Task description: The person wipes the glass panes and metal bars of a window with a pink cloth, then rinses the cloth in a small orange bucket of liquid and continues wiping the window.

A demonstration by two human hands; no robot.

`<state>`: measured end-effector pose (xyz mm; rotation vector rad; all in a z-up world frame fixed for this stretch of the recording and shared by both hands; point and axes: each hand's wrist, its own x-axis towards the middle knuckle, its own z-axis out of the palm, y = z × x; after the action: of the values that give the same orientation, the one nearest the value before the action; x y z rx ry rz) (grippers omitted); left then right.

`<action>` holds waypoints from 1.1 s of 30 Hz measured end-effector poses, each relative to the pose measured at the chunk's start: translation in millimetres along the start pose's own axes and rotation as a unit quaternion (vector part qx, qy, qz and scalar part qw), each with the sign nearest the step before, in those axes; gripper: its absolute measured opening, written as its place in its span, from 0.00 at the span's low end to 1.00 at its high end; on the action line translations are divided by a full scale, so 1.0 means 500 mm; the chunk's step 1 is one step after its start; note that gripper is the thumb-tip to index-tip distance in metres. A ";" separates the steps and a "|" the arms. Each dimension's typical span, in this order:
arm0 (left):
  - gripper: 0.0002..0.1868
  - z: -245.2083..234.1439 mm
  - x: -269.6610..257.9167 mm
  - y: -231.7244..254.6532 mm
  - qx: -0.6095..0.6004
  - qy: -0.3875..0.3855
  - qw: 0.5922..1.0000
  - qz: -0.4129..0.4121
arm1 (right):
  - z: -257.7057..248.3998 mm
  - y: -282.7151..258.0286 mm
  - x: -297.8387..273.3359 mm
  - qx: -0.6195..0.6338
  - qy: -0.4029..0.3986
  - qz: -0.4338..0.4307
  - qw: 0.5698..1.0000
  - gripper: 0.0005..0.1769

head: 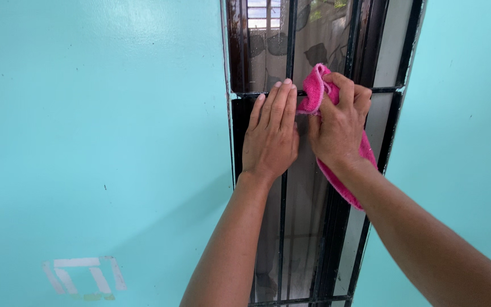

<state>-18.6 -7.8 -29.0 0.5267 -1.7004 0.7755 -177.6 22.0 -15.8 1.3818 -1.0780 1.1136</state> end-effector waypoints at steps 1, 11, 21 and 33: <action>0.37 -0.002 -0.002 -0.003 0.014 -0.005 1.000 -0.002 | 0.001 0.015 0.008 -0.017 0.009 -0.020 1.000 0.14; 0.38 -0.005 0.025 0.011 -0.004 0.004 1.000 -0.029 | -0.026 0.040 0.032 0.066 0.015 -0.027 0.997 0.04; 0.35 -0.014 0.016 0.002 -0.007 0.024 1.000 0.005 | -0.055 0.044 0.063 0.038 -0.020 -0.131 0.990 0.07; 0.31 0.009 0.016 0.012 0.054 0.049 0.997 -0.005 | -0.026 0.221 -0.029 -0.005 0.039 -0.080 0.996 0.03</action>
<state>-28.0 -6.5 -23.3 0.5617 -1.5709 0.8767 -289.4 26.6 -10.5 1.3814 -0.8992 1.0346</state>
